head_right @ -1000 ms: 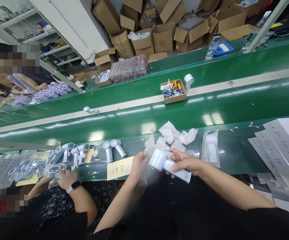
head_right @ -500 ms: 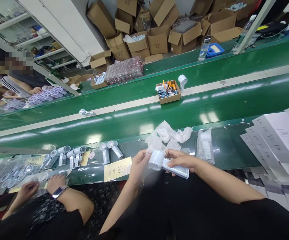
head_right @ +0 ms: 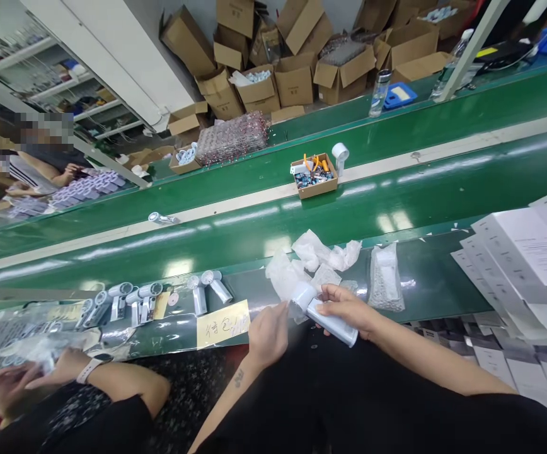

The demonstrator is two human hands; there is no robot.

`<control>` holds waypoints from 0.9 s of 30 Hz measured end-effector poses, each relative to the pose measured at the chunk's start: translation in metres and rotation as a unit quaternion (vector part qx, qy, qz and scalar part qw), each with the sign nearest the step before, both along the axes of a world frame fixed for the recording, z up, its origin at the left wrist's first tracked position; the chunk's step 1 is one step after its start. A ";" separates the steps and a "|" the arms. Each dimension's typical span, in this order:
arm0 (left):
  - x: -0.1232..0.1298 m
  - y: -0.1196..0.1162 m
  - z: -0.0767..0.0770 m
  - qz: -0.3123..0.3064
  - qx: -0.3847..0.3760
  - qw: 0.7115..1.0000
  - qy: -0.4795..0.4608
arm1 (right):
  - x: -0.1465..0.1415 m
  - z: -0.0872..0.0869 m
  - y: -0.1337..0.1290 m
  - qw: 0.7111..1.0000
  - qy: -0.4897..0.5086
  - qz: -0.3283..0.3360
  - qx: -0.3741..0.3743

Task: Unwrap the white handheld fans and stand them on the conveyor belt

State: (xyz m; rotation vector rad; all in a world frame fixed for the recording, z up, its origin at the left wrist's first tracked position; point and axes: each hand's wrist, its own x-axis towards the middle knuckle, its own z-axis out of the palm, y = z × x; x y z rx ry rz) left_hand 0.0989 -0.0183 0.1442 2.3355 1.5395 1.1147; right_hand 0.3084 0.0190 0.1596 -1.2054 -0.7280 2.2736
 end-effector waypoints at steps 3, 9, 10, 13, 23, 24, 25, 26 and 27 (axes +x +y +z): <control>0.016 0.003 0.006 -0.059 0.038 0.997 0.032 | -0.007 0.008 -0.003 1.000 -0.008 -0.022 0.008; 0.039 0.022 0.026 -0.135 -0.257 0.944 -0.155 | 0.002 0.012 0.004 0.996 -0.054 -0.066 -0.015; 0.041 0.026 0.030 -0.094 -0.326 0.915 -0.221 | 0.008 0.012 0.005 0.994 -0.102 -0.048 0.014; 0.046 0.035 0.043 -0.035 -0.448 0.826 -0.340 | 0.035 0.024 0.004 0.925 -0.309 0.070 0.209; 0.076 0.032 0.051 -0.253 -0.524 0.771 -0.260 | 0.107 0.100 -0.015 0.760 -0.464 0.293 0.349; 0.078 0.037 0.052 -0.216 -0.520 0.780 -0.272 | 0.114 0.103 -0.014 0.783 -0.445 0.283 0.331; 0.079 0.041 0.055 -0.185 -0.512 0.788 -0.287 | 0.121 0.104 -0.012 0.816 -0.413 0.268 0.303; 0.081 0.045 0.058 -0.175 -0.500 0.793 -0.301 | 0.127 0.102 -0.009 0.859 -0.370 0.233 0.264; 0.085 0.048 0.062 -0.192 -0.482 0.796 -0.311 | 0.131 0.097 -0.005 0.904 -0.325 0.173 0.216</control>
